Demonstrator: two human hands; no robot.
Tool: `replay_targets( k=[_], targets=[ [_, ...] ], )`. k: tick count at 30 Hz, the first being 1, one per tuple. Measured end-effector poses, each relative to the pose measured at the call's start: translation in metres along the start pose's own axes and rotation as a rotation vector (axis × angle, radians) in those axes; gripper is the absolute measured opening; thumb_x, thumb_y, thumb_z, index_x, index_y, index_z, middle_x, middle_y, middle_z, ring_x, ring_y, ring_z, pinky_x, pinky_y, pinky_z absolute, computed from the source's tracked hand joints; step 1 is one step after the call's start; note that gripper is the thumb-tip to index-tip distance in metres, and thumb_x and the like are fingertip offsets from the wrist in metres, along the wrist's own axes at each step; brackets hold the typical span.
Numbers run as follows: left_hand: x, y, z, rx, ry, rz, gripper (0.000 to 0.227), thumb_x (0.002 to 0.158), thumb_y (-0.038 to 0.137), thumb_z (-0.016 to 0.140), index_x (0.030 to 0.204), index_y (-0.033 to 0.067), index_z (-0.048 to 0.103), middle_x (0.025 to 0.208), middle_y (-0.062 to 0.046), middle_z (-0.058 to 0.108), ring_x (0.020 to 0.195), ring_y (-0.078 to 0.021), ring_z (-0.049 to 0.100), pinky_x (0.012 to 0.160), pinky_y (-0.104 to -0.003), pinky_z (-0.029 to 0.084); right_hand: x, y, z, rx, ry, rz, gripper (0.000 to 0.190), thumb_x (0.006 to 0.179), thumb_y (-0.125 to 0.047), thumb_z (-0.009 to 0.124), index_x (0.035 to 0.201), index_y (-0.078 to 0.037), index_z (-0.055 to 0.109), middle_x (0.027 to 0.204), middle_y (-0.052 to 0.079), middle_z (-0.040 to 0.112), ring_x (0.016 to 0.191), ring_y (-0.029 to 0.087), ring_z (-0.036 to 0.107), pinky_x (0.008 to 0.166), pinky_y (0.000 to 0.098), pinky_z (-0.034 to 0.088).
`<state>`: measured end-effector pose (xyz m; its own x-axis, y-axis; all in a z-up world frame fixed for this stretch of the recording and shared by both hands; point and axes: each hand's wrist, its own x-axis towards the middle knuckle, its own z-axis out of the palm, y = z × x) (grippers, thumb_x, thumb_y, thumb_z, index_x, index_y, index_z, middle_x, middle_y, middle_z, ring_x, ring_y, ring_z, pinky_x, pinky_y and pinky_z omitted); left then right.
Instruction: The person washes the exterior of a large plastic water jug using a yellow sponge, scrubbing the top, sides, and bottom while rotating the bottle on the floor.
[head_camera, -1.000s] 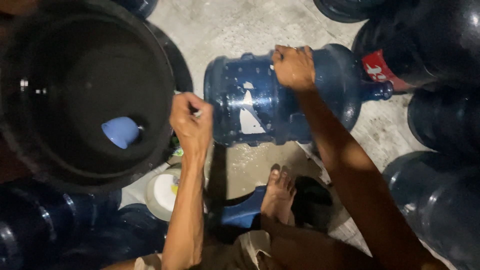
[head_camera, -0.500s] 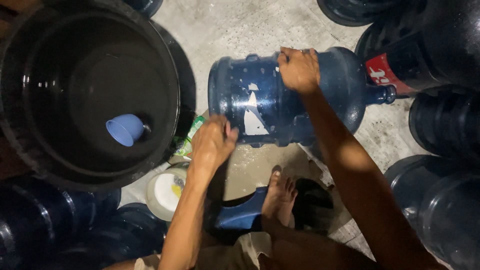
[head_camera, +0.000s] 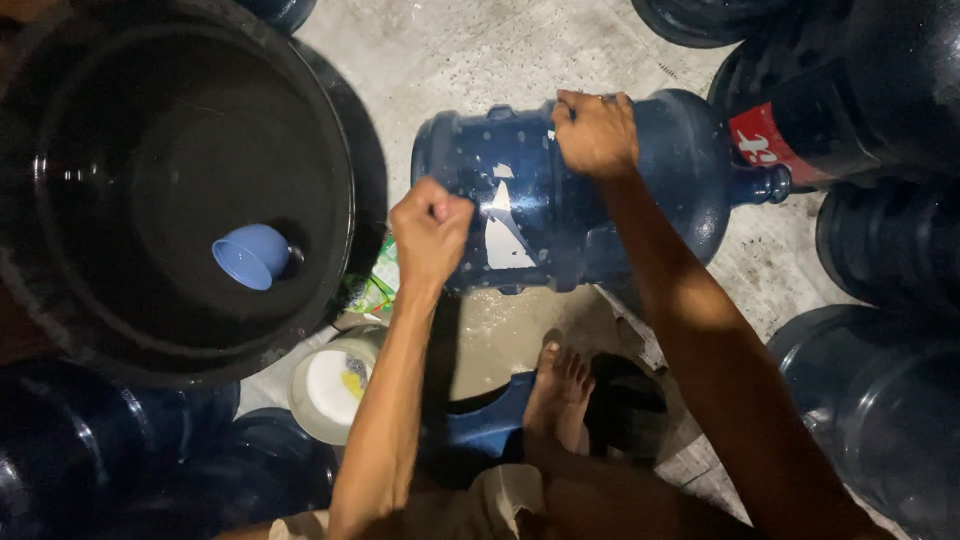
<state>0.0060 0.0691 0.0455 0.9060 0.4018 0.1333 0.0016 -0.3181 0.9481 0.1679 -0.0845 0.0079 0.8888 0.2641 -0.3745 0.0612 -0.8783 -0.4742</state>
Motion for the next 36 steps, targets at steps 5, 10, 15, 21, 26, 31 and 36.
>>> replay_targets(
  k=[5, 10, 15, 21, 26, 31, 36],
  targets=[
    [-0.032, 0.014, -0.007, 0.553, -0.156, 0.134, 0.050, 0.094, 0.042, 0.025, 0.124, 0.0107, 0.048, 0.119, -0.011, 0.046, 0.111, -0.0262, 0.041, 0.091, -0.046, 0.033, 0.000, -0.007, -0.006, -0.022, -0.066, 0.041, 0.046, 0.096, -0.035, 0.031, 0.133, -0.017, 0.049, 0.132, 0.020, 0.049, 0.130, 0.032, 0.038, 0.114, 0.0422, 0.008],
    [-0.050, -0.028, 0.012, 0.716, -0.078, 0.281, 0.021, 0.094, 0.029, 0.055, 0.110, 0.0162, 0.061, 0.113, -0.010, 0.050, 0.099, -0.0297, 0.044, 0.080, -0.045, 0.034, 0.006, 0.005, 0.005, -0.011, 0.055, -0.056, 0.045, 0.093, -0.032, 0.034, 0.126, -0.013, 0.058, 0.112, 0.018, 0.063, 0.114, 0.029, 0.054, 0.112, 0.0407, 0.011],
    [-0.048, -0.035, 0.015, 0.834, -0.040, 0.357, 0.020, 0.094, 0.025, 0.059, 0.114, 0.0208, 0.059, 0.114, -0.007, 0.050, 0.099, -0.0276, 0.042, 0.080, -0.041, 0.034, 0.011, 0.008, 0.009, -0.012, 0.060, -0.040, 0.046, 0.093, -0.036, 0.035, 0.127, -0.015, 0.058, 0.120, 0.022, 0.057, 0.121, 0.032, 0.048, 0.112, 0.0388, 0.011],
    [-0.045, -0.033, 0.019, 0.783, -0.012, 0.328, 0.013, 0.094, 0.020, 0.055, 0.107, 0.0190, 0.059, 0.110, -0.007, 0.051, 0.098, -0.0286, 0.043, 0.080, -0.042, 0.032, 0.009, -0.001, 0.002, -0.020, -0.006, -0.010, 0.044, 0.096, -0.036, 0.034, 0.129, -0.015, 0.054, 0.126, 0.018, 0.055, 0.124, 0.031, 0.046, 0.113, 0.0420, 0.010],
    [-0.048, -0.023, 0.020, 0.704, 0.063, 0.393, 0.005, 0.094, 0.012, 0.057, 0.092, 0.0136, 0.062, 0.106, -0.008, 0.054, 0.098, -0.0268, 0.042, 0.092, -0.042, 0.032, 0.010, 0.003, 0.007, -0.022, 0.033, -0.002, 0.044, 0.094, -0.036, 0.034, 0.128, -0.017, 0.056, 0.125, 0.020, 0.055, 0.123, 0.030, 0.046, 0.112, 0.0390, 0.009],
    [-0.050, -0.028, 0.023, 0.743, 0.057, 0.374, 0.016, 0.095, 0.016, 0.056, 0.108, 0.0175, 0.063, 0.109, -0.006, 0.053, 0.099, -0.0260, 0.042, 0.091, -0.042, 0.032, 0.010, 0.009, 0.010, -0.009, 0.050, -0.023, 0.046, 0.093, -0.036, 0.034, 0.127, -0.017, 0.057, 0.122, 0.022, 0.057, 0.123, 0.032, 0.046, 0.112, 0.0392, 0.009],
    [-0.050, -0.027, 0.023, 0.735, 0.056, 0.334, 0.015, 0.094, 0.016, 0.055, 0.106, 0.0185, 0.063, 0.107, -0.004, 0.053, 0.097, -0.0253, 0.042, 0.093, -0.041, 0.031, 0.012, 0.010, 0.012, -0.015, 0.083, -0.083, 0.044, 0.093, -0.033, 0.036, 0.125, -0.013, 0.059, 0.114, 0.021, 0.062, 0.116, 0.031, 0.053, 0.112, 0.0413, 0.011]
  ],
)
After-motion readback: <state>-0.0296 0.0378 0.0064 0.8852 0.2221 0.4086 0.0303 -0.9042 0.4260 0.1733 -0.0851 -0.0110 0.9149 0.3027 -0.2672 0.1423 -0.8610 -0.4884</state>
